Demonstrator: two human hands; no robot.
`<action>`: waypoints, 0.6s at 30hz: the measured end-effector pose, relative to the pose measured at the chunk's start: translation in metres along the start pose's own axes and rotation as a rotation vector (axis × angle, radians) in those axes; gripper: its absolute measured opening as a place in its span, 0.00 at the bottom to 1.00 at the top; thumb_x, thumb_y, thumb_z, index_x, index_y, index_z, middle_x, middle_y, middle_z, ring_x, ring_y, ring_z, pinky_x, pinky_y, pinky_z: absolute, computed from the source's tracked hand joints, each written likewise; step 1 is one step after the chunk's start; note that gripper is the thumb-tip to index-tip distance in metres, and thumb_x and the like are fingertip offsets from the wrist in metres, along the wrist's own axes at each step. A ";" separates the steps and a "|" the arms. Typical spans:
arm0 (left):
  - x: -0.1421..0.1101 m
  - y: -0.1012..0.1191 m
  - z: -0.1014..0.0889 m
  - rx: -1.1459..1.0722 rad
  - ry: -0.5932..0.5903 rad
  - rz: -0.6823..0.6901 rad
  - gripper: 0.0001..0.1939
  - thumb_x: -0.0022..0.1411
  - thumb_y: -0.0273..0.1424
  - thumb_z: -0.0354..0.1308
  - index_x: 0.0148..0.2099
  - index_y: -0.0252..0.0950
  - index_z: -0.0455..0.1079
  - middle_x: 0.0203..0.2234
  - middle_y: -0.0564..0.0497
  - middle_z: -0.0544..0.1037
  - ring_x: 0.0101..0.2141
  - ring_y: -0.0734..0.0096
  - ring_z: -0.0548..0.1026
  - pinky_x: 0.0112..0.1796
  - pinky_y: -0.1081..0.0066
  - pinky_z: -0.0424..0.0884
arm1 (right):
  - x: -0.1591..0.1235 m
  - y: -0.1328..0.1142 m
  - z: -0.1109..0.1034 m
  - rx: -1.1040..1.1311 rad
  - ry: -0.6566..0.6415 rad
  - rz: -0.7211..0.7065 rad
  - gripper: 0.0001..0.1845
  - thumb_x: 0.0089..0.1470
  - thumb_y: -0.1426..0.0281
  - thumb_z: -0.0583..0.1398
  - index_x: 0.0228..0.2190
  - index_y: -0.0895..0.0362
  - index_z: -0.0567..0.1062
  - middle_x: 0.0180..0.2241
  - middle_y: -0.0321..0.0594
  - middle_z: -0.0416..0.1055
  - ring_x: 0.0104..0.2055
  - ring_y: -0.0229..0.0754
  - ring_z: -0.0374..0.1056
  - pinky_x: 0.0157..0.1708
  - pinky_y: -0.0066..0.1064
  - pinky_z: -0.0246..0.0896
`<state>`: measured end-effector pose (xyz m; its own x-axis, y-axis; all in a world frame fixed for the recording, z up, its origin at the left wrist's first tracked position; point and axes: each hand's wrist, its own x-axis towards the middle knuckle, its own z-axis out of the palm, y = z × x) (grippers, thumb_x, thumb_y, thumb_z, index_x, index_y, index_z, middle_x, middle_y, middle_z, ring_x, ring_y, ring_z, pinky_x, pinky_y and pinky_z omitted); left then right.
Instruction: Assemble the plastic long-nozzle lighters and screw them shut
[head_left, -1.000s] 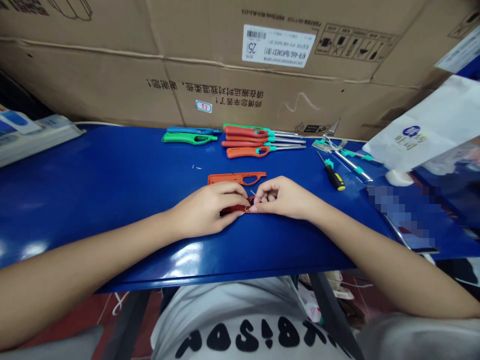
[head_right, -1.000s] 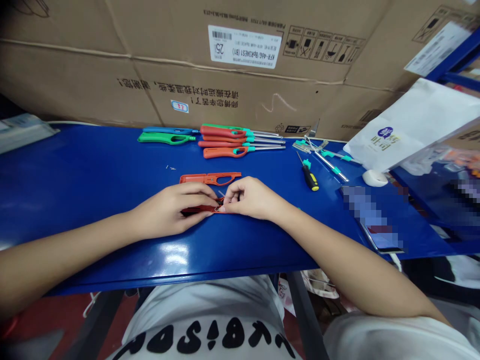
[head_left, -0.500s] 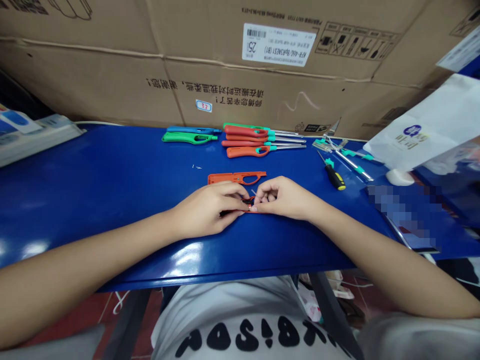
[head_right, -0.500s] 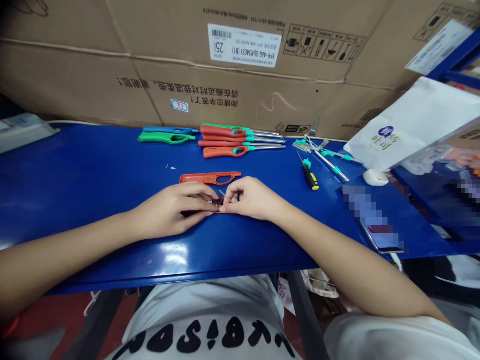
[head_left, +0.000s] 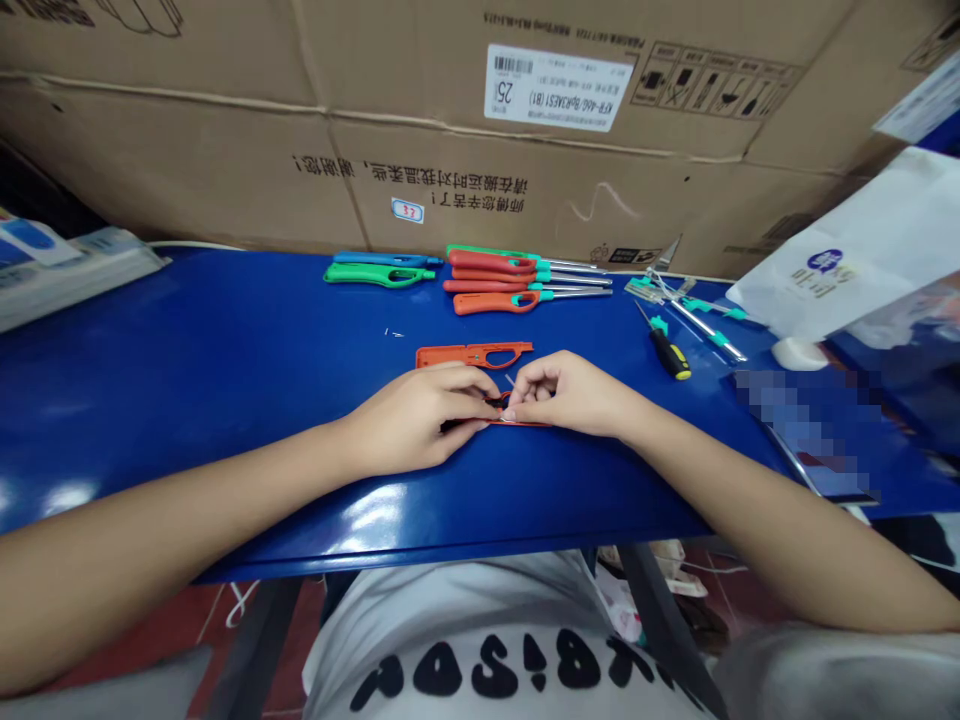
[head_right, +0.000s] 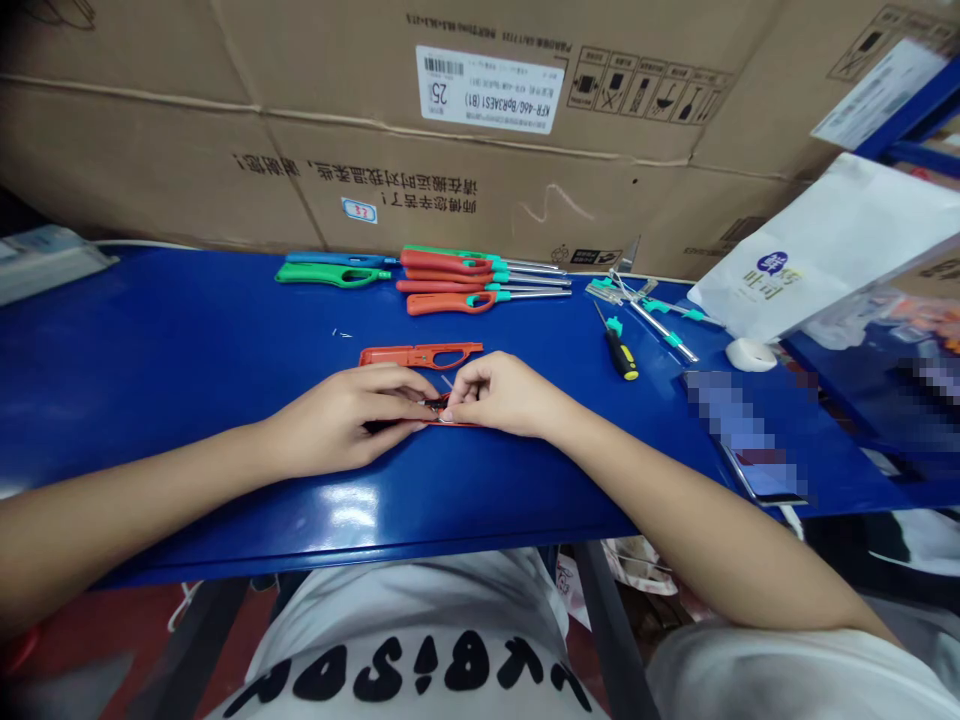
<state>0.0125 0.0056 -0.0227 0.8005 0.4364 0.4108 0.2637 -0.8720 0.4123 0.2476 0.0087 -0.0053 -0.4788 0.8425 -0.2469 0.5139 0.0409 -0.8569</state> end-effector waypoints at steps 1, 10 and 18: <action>0.000 0.000 0.000 -0.003 0.000 0.000 0.12 0.68 0.24 0.56 0.48 0.34 0.80 0.47 0.43 0.79 0.47 0.62 0.78 0.48 0.65 0.76 | 0.000 0.000 0.000 0.006 0.003 0.004 0.16 0.42 0.59 0.71 0.24 0.60 0.78 0.19 0.31 0.66 0.22 0.31 0.56 0.23 0.27 0.49; 0.000 -0.001 -0.002 0.014 -0.024 0.020 0.12 0.69 0.24 0.55 0.48 0.34 0.79 0.47 0.43 0.79 0.46 0.63 0.79 0.47 0.68 0.75 | -0.001 0.000 0.003 -0.021 0.030 -0.015 0.19 0.41 0.55 0.71 0.22 0.59 0.77 0.18 0.31 0.65 0.22 0.31 0.56 0.23 0.27 0.50; 0.000 -0.001 -0.004 0.082 -0.051 0.060 0.12 0.70 0.24 0.54 0.48 0.35 0.79 0.48 0.43 0.79 0.47 0.62 0.79 0.49 0.66 0.75 | 0.000 0.002 0.001 -0.014 0.001 -0.038 0.20 0.42 0.55 0.70 0.24 0.61 0.80 0.19 0.33 0.68 0.23 0.32 0.57 0.24 0.28 0.49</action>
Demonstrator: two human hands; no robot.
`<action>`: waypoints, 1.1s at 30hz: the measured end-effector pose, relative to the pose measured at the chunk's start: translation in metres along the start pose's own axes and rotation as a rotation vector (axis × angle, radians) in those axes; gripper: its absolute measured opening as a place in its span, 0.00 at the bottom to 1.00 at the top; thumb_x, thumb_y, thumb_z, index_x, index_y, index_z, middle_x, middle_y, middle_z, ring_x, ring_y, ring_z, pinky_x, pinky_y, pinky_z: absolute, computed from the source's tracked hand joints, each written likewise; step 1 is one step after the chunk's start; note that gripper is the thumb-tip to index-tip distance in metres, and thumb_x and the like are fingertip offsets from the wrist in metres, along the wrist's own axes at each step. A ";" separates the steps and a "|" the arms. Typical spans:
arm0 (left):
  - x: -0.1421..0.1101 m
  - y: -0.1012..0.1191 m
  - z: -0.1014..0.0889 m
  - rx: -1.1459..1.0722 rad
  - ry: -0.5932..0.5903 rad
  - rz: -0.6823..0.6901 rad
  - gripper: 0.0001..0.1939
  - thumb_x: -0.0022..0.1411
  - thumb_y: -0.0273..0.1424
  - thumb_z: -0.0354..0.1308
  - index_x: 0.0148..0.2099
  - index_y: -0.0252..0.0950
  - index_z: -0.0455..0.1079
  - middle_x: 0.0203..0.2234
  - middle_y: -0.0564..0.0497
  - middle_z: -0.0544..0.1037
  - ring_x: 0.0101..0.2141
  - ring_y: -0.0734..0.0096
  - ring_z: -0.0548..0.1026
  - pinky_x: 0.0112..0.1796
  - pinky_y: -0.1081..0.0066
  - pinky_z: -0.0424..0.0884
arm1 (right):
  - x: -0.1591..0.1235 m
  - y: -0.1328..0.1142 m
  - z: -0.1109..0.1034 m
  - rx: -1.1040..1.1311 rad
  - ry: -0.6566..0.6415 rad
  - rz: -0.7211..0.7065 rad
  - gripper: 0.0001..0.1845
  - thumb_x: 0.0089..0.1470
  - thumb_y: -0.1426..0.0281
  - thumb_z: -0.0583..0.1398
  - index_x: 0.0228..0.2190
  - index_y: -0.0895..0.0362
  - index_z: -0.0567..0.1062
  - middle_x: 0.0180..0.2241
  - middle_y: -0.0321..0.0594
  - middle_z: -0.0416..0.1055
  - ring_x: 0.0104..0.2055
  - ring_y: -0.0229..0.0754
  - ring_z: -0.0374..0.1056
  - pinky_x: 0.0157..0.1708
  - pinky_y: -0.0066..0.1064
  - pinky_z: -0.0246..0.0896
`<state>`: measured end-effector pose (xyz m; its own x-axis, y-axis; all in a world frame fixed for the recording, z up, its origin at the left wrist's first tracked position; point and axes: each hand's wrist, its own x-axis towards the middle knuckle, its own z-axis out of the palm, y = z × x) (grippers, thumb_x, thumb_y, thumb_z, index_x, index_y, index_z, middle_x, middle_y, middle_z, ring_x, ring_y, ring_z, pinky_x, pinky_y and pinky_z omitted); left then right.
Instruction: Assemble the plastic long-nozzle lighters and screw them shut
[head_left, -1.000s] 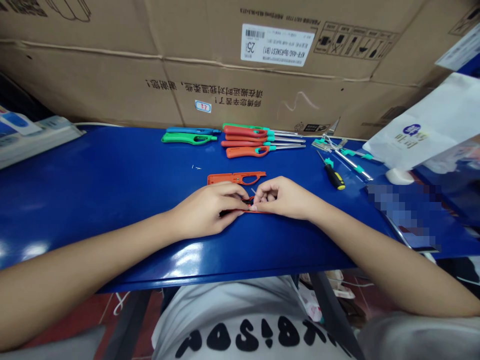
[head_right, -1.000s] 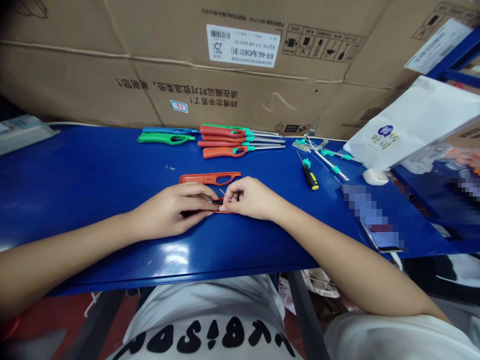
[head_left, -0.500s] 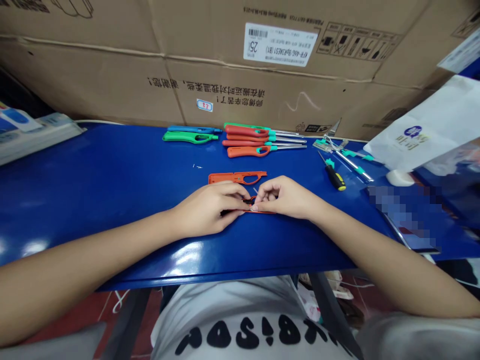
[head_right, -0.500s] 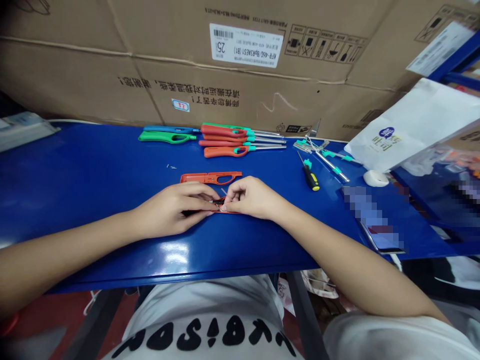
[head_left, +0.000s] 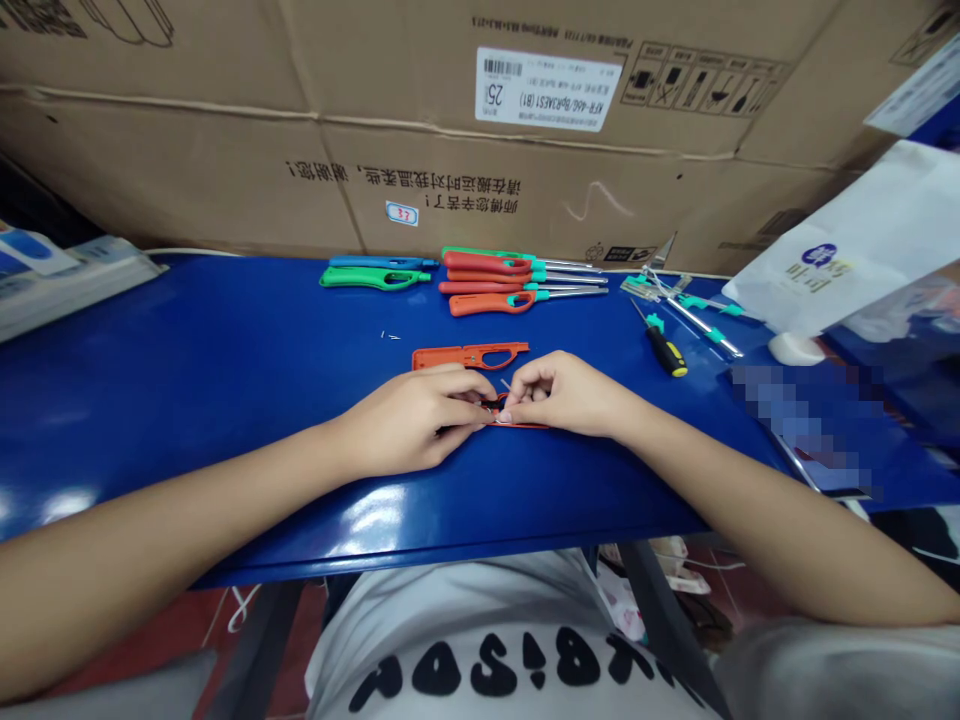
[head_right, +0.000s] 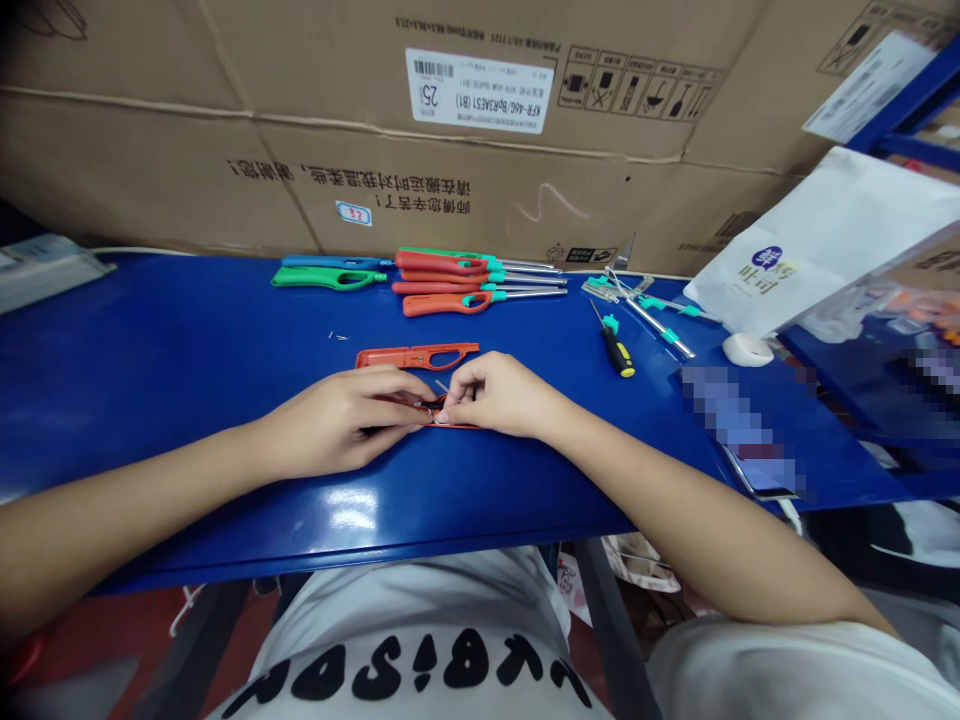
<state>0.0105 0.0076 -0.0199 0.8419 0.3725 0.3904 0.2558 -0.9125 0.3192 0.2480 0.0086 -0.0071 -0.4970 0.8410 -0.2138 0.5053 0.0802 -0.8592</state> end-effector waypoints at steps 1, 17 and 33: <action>0.000 0.000 -0.001 0.017 -0.006 0.011 0.13 0.70 0.24 0.53 0.48 0.35 0.79 0.48 0.43 0.79 0.48 0.62 0.78 0.49 0.66 0.75 | 0.000 0.000 0.000 -0.001 -0.002 -0.001 0.20 0.42 0.55 0.70 0.25 0.61 0.80 0.20 0.33 0.68 0.23 0.32 0.57 0.24 0.28 0.49; -0.001 -0.001 0.000 0.016 0.021 0.053 0.13 0.70 0.23 0.53 0.47 0.36 0.79 0.47 0.44 0.80 0.47 0.63 0.78 0.47 0.66 0.76 | 0.000 0.001 -0.002 -0.001 -0.019 0.004 0.21 0.42 0.53 0.71 0.25 0.61 0.80 0.20 0.34 0.69 0.23 0.32 0.58 0.24 0.28 0.50; 0.000 0.001 0.000 -0.016 0.028 0.025 0.13 0.69 0.23 0.54 0.48 0.37 0.79 0.47 0.44 0.81 0.47 0.63 0.79 0.49 0.65 0.76 | 0.000 -0.003 0.000 -0.068 0.014 0.017 0.12 0.46 0.63 0.70 0.25 0.60 0.80 0.20 0.34 0.69 0.23 0.32 0.58 0.24 0.27 0.50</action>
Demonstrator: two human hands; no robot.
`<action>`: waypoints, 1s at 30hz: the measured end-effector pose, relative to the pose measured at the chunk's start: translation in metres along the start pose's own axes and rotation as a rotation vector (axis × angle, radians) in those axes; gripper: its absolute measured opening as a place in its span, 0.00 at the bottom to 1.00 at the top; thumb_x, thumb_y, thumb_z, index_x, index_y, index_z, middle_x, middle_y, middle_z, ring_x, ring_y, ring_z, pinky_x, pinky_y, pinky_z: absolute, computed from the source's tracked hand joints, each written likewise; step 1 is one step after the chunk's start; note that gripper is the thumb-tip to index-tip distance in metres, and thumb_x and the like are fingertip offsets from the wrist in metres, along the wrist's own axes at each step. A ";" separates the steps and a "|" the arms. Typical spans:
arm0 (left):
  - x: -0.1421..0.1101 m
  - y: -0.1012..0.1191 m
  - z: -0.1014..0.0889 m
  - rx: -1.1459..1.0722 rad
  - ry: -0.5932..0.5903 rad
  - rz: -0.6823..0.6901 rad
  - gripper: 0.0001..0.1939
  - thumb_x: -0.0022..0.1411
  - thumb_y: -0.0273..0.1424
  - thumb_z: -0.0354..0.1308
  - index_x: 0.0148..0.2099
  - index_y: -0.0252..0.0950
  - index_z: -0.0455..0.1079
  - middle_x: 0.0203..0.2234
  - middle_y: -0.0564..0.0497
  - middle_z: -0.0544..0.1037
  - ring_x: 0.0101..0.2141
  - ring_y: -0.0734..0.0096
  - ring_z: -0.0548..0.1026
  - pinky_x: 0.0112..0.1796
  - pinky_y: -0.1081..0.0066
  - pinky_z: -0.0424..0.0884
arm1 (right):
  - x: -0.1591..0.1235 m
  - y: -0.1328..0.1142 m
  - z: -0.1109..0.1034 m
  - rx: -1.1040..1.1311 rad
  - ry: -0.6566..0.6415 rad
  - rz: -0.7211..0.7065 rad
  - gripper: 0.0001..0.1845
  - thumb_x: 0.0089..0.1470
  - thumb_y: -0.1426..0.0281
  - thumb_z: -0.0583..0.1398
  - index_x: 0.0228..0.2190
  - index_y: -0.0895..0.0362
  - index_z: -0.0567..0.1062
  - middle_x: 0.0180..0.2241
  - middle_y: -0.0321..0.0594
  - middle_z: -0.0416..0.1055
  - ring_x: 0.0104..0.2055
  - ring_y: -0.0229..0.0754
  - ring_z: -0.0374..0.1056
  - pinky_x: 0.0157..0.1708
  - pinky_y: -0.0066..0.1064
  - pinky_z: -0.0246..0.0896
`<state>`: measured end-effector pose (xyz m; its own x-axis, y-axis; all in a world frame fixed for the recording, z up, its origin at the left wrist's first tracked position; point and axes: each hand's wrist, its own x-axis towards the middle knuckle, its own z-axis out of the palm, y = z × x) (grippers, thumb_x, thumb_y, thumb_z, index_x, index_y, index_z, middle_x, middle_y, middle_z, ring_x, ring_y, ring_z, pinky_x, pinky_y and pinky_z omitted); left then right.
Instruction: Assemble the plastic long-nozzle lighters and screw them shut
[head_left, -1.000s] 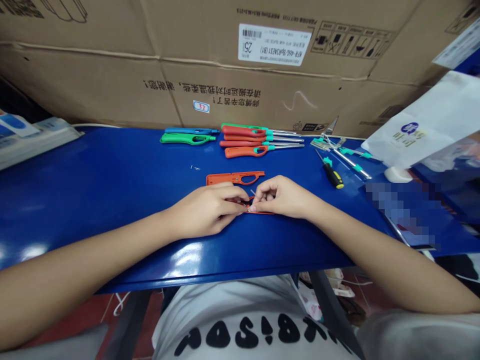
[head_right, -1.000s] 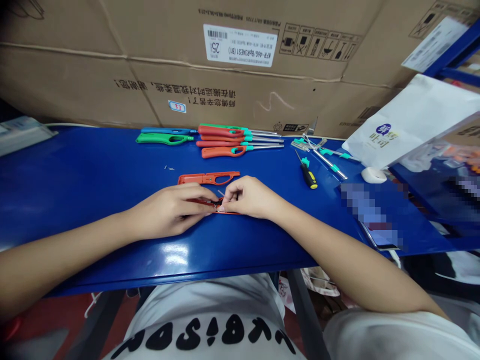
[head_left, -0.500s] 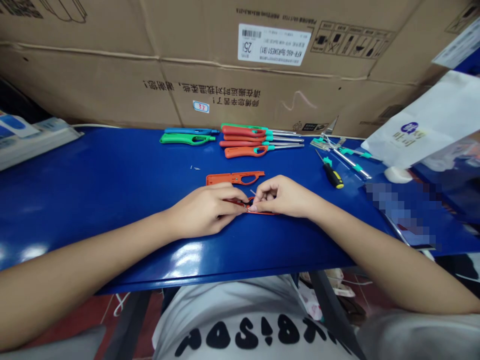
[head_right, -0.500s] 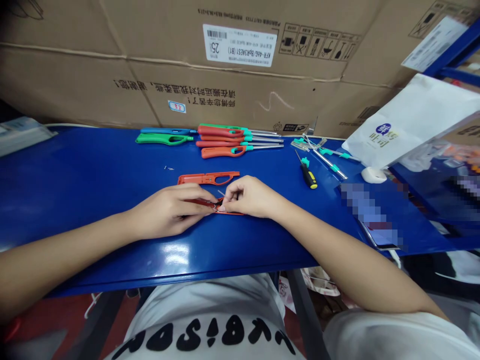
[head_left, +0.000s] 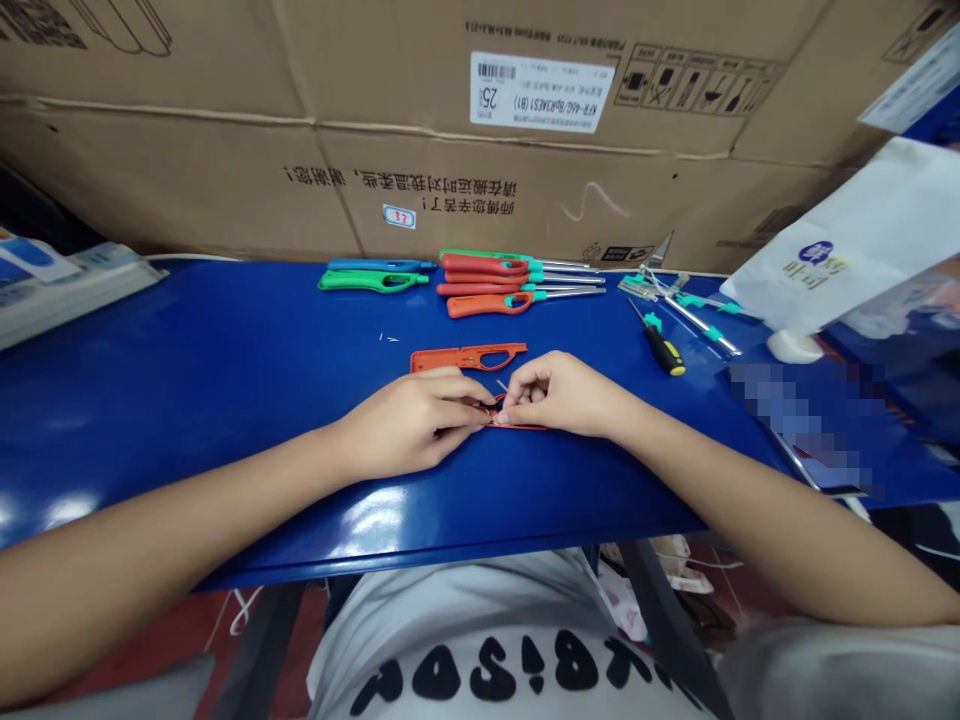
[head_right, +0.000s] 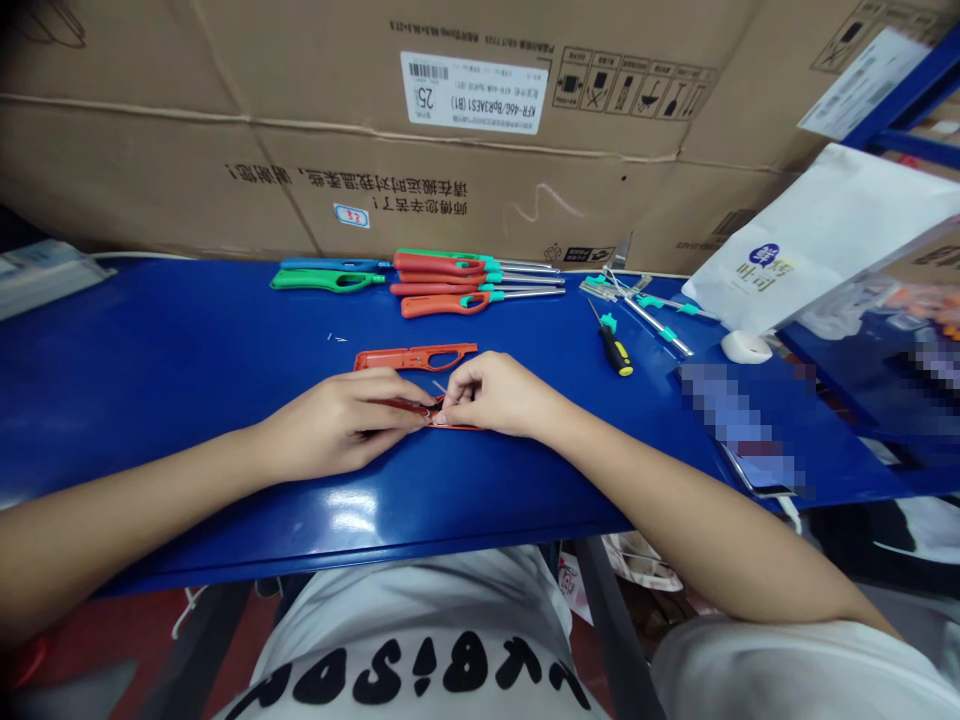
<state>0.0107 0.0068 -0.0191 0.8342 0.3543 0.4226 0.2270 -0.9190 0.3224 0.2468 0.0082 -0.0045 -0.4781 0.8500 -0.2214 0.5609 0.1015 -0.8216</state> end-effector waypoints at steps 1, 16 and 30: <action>0.000 0.000 0.001 -0.012 0.010 -0.011 0.12 0.70 0.23 0.55 0.48 0.36 0.79 0.47 0.44 0.81 0.47 0.64 0.79 0.49 0.65 0.76 | 0.000 0.000 0.000 -0.001 0.001 0.000 0.12 0.46 0.63 0.69 0.25 0.60 0.80 0.20 0.33 0.69 0.23 0.32 0.58 0.24 0.27 0.50; 0.002 0.001 0.001 -0.011 0.014 -0.030 0.12 0.70 0.24 0.55 0.48 0.35 0.79 0.47 0.44 0.81 0.46 0.63 0.80 0.48 0.65 0.77 | 0.000 0.003 0.000 0.000 -0.018 -0.017 0.18 0.46 0.57 0.69 0.23 0.60 0.76 0.19 0.32 0.66 0.22 0.31 0.54 0.24 0.28 0.48; 0.001 0.001 0.002 -0.028 0.039 -0.048 0.11 0.68 0.24 0.57 0.48 0.36 0.79 0.46 0.45 0.82 0.46 0.64 0.80 0.50 0.66 0.77 | 0.001 0.004 0.001 0.003 -0.012 -0.001 0.24 0.42 0.50 0.70 0.22 0.60 0.76 0.19 0.32 0.65 0.22 0.31 0.53 0.23 0.27 0.45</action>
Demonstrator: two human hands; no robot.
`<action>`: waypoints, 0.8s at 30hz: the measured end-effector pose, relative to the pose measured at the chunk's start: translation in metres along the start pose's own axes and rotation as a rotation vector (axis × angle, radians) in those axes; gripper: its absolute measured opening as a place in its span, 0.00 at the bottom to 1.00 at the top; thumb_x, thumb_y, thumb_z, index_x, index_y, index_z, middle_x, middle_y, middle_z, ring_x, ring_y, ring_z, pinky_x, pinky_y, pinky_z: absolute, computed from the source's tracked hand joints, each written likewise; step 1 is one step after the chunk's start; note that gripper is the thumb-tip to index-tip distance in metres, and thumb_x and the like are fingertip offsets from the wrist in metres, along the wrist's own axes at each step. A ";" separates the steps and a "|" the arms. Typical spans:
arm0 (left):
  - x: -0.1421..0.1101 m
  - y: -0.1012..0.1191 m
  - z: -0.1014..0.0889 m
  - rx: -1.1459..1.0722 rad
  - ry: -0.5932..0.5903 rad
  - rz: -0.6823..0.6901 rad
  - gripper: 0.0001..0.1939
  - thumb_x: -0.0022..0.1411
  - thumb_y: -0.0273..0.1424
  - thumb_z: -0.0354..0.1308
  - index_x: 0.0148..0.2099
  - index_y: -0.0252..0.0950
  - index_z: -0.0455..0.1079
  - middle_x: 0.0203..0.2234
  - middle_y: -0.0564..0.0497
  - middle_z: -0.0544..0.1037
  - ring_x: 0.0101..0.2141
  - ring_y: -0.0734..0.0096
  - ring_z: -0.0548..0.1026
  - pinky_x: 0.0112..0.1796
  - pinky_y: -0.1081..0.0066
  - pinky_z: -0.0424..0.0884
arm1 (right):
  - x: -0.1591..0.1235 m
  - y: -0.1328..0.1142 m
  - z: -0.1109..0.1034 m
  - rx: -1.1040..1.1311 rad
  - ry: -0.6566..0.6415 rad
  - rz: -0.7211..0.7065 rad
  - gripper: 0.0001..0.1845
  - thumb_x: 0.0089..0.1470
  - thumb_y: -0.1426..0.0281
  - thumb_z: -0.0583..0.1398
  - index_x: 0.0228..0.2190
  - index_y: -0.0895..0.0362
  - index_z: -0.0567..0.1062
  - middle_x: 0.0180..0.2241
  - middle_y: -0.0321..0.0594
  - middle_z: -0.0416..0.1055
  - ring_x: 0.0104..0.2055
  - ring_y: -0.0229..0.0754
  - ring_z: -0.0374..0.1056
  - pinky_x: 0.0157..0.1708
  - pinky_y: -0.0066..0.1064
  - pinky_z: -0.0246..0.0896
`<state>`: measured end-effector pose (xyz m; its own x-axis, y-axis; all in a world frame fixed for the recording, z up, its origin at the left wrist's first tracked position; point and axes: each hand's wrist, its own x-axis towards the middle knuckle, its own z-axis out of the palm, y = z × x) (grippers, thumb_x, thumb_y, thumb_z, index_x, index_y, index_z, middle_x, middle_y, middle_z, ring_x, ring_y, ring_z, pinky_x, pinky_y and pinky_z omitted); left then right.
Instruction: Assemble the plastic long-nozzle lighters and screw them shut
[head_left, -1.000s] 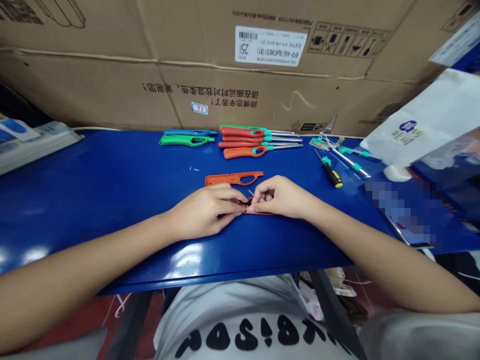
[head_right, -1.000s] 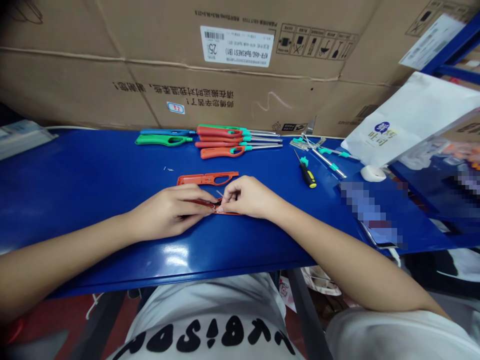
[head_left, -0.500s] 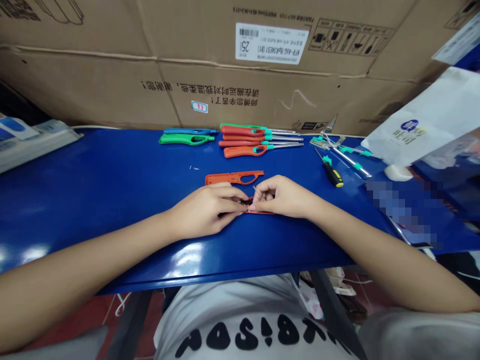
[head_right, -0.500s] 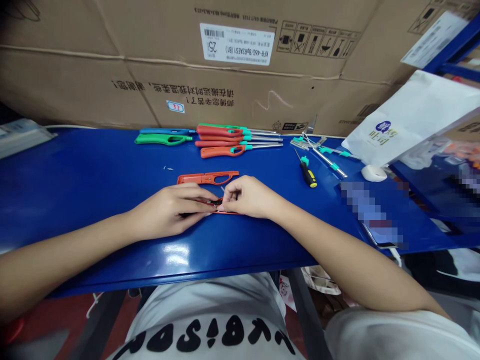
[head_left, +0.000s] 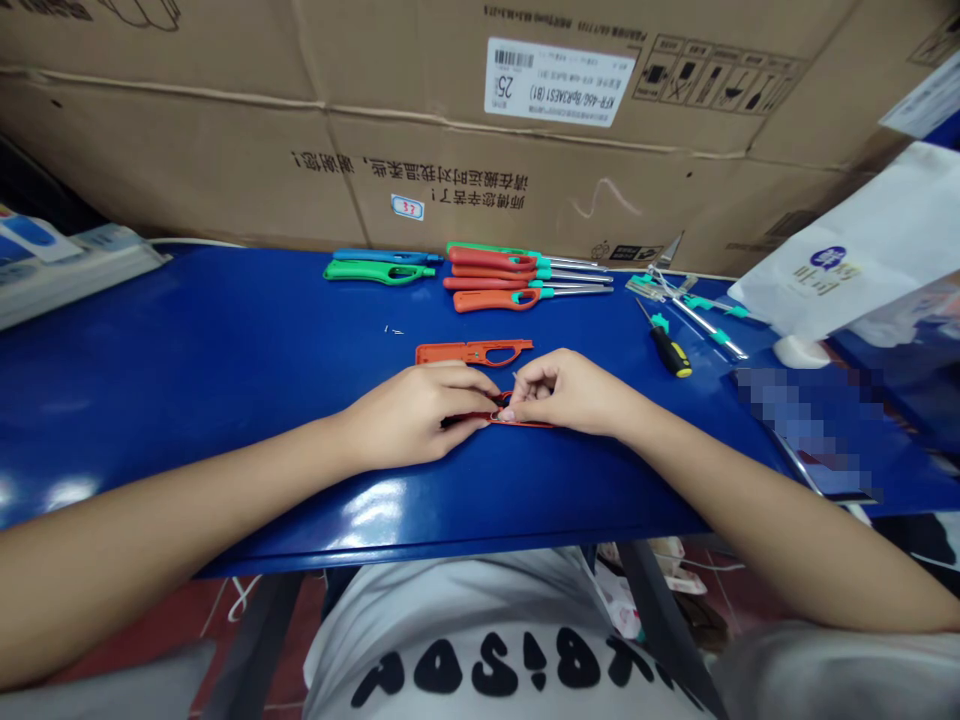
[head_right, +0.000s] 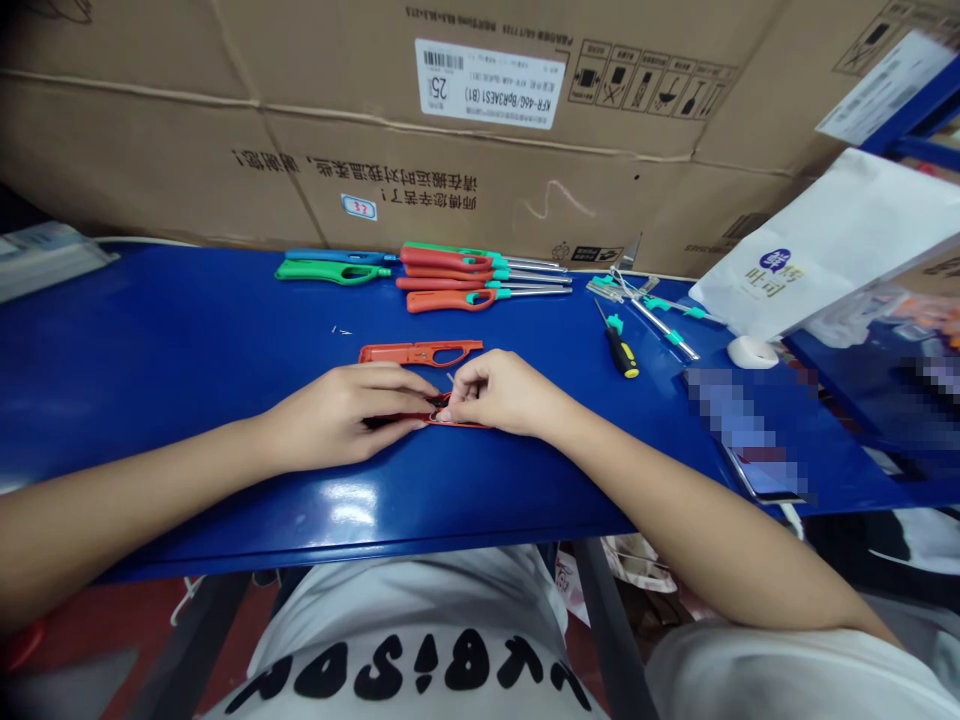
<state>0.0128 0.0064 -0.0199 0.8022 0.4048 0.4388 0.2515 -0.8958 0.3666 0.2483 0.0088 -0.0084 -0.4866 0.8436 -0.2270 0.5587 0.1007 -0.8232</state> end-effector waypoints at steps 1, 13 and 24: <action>0.000 0.000 0.000 0.001 -0.001 0.004 0.11 0.68 0.24 0.57 0.48 0.36 0.79 0.46 0.45 0.82 0.46 0.64 0.80 0.50 0.66 0.76 | 0.000 0.000 0.000 -0.002 -0.003 -0.001 0.23 0.42 0.51 0.69 0.22 0.60 0.76 0.19 0.33 0.65 0.22 0.31 0.53 0.23 0.27 0.45; 0.000 0.000 0.000 -0.010 -0.002 -0.002 0.12 0.68 0.24 0.57 0.49 0.36 0.79 0.46 0.45 0.82 0.46 0.63 0.80 0.50 0.66 0.77 | -0.001 -0.001 0.000 -0.075 0.018 -0.025 0.18 0.45 0.56 0.69 0.21 0.59 0.76 0.19 0.33 0.66 0.23 0.32 0.54 0.24 0.28 0.47; -0.002 0.005 -0.004 0.120 -0.066 0.006 0.13 0.70 0.25 0.54 0.49 0.37 0.79 0.49 0.47 0.81 0.47 0.62 0.80 0.48 0.64 0.77 | -0.011 -0.004 -0.020 -0.042 -0.086 -0.061 0.10 0.50 0.64 0.66 0.29 0.60 0.79 0.24 0.35 0.71 0.25 0.33 0.58 0.26 0.27 0.53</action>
<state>0.0102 0.0023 -0.0156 0.8368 0.3902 0.3840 0.3065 -0.9151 0.2620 0.2650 0.0102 0.0076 -0.5754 0.7872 -0.2220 0.5526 0.1741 -0.8150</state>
